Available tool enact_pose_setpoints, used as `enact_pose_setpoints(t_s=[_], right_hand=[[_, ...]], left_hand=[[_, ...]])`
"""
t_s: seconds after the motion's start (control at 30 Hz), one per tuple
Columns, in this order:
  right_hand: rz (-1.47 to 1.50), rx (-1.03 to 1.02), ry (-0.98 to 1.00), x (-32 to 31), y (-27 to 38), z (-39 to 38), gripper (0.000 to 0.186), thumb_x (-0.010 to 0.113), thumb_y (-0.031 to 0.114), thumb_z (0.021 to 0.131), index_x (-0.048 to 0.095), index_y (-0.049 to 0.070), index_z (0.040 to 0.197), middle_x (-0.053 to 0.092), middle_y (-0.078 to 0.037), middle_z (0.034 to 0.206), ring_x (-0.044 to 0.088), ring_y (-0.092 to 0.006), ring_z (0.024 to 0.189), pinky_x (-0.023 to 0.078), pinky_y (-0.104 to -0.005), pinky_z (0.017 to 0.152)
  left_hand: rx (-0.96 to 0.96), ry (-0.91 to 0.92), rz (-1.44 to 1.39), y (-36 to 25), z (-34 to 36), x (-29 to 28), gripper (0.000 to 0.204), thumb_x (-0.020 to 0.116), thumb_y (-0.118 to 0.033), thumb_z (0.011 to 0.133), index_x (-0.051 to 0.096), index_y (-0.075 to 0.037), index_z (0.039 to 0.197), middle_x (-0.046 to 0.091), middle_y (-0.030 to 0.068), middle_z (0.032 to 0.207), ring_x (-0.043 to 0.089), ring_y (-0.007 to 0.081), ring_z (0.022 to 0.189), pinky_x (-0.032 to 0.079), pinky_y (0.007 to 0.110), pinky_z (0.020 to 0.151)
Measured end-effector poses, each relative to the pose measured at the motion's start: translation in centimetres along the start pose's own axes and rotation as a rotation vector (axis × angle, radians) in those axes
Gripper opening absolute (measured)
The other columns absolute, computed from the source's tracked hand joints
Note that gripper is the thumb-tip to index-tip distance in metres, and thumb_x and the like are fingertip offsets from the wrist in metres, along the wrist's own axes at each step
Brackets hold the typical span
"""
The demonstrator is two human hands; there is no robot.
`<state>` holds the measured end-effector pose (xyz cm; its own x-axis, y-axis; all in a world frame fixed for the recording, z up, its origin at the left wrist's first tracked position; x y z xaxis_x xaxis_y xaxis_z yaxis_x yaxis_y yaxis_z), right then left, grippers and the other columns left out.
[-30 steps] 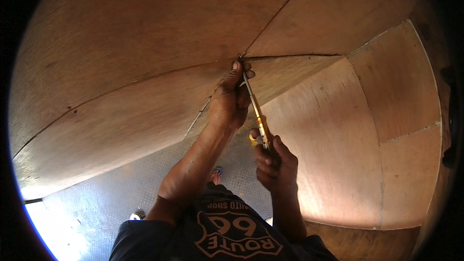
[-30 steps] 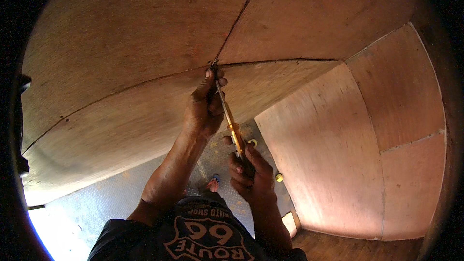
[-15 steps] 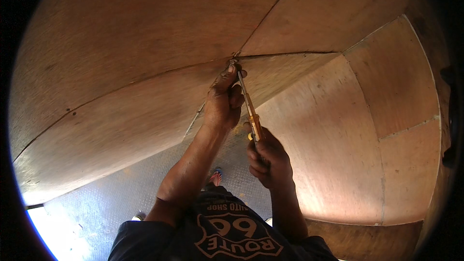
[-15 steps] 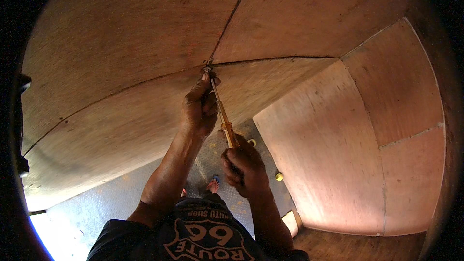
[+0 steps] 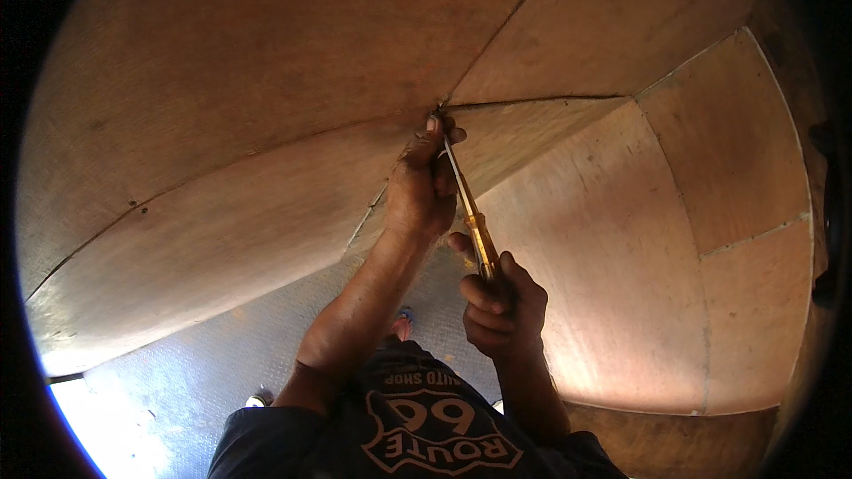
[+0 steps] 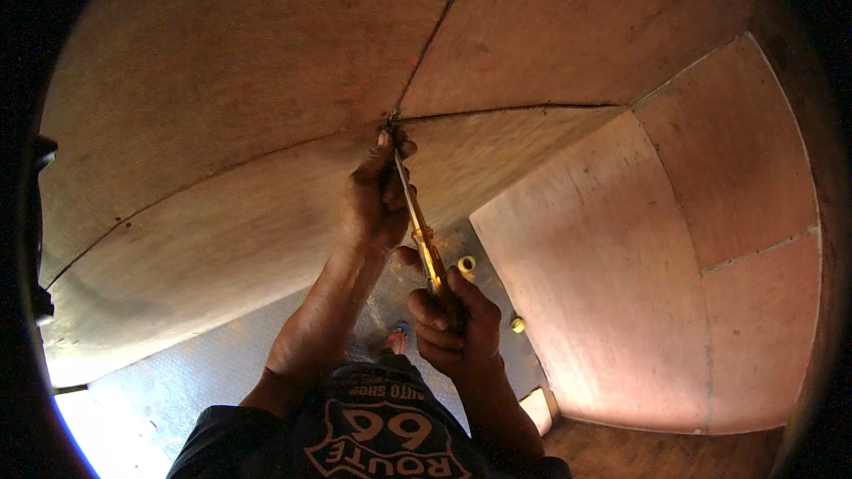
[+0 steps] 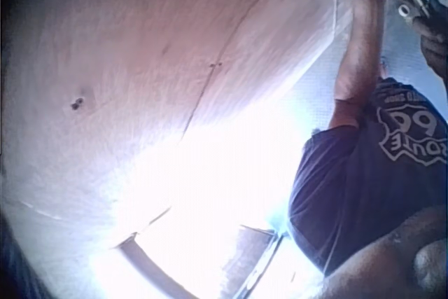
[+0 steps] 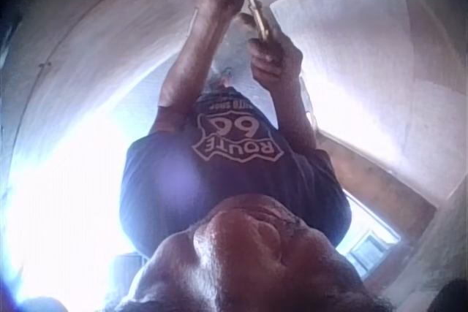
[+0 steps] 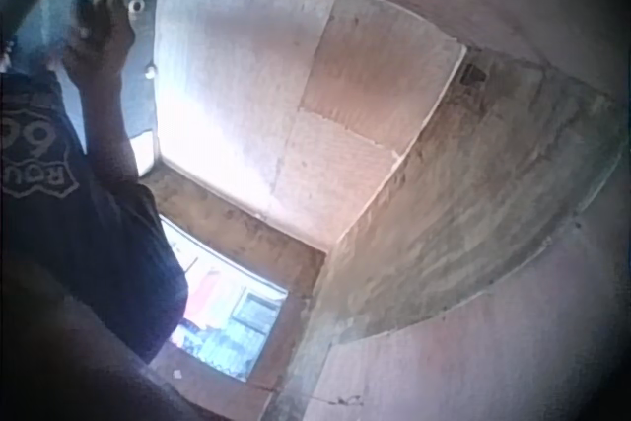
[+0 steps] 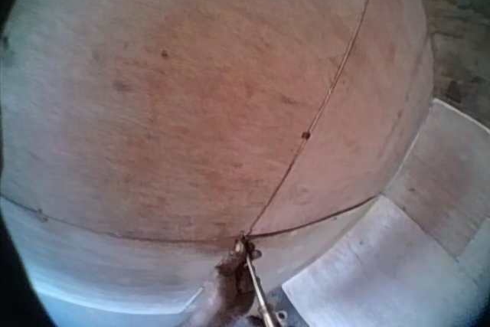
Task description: The person uses a screwdriver to remove screws from a wooden ceiling panel. After unscrewing several fasteners, the person pulls the panel away from the ceiling, exposing the metal framework underneath.
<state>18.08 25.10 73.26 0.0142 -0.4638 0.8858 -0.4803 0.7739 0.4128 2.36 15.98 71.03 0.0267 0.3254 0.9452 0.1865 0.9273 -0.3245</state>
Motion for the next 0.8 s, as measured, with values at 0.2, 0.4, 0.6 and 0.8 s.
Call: enact_pose_setpoints(t_s=[0.2, 0.4, 0.6, 0.8], right_hand=[[-1.183, -0.441, -0.414, -0.5, 1.2, 0.1, 0.053, 0.049, 0.033, 0.104, 0.045, 0.005, 0.148, 0.061, -0.01, 0.088, 0.049, -0.0117, 0.058, 0.043, -0.0241, 0.053], [-0.248, -0.386, -0.369, -0.8, 0.1, 0.5, 0.053, 0.052, 0.03, 0.101, 0.047, 0.004, 0.147, 0.062, -0.011, 0.099, 0.054, -0.0141, 0.067, 0.049, -0.0258, 0.061], [-1.304, -0.717, -0.475, 1.0, 2.9, -0.3, 0.048, 0.059, 0.014, 0.094, 0.054, 0.0, 0.14, 0.065, -0.012, 0.105, 0.062, -0.0184, 0.075, 0.054, -0.0293, 0.069], [-1.495, -0.786, -0.528, 0.8, 2.7, -0.9, 0.048, 0.062, 0.007, 0.091, 0.056, 0.0, 0.139, 0.068, -0.015, 0.11, 0.067, -0.0225, 0.086, 0.057, -0.0353, 0.076]], left_hand=[[-0.015, 0.036, -0.019, 0.0, -0.2, 0.2, 0.022, 0.052, -0.029, 0.107, 0.064, -0.01, 0.112, 0.069, 0.0008, 0.096, 0.033, 0.0054, 0.047, 0.025, 0.021, 0.042], [-0.022, 0.013, -0.047, 0.2, 0.1, -0.3, 0.02, 0.058, -0.031, 0.104, 0.064, -0.012, 0.109, 0.067, -0.0008, 0.095, 0.032, 0.0049, 0.049, 0.024, 0.021, 0.043], [-0.05, 0.029, -0.058, 0.2, 0.0, -0.2, 0.018, 0.06, -0.03, 0.103, 0.065, -0.014, 0.108, 0.066, 0.0007, 0.094, 0.033, 0.0043, 0.049, 0.025, 0.02, 0.043], [0.005, -0.023, -0.054, 0.6, -0.5, -0.1, 0.015, 0.062, -0.028, 0.102, 0.065, -0.013, 0.103, 0.066, 0.0006, 0.092, 0.034, 0.0039, 0.049, 0.026, 0.021, 0.042]])
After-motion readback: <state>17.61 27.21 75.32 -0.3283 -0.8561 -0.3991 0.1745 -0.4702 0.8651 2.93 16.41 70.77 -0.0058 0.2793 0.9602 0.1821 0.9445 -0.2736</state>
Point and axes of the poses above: each hand's wrist, its own z-axis towards the middle knuckle, its own x-axis out of the palm, y = z × x, the point moved 4 cm from there along z, towards the middle knuckle
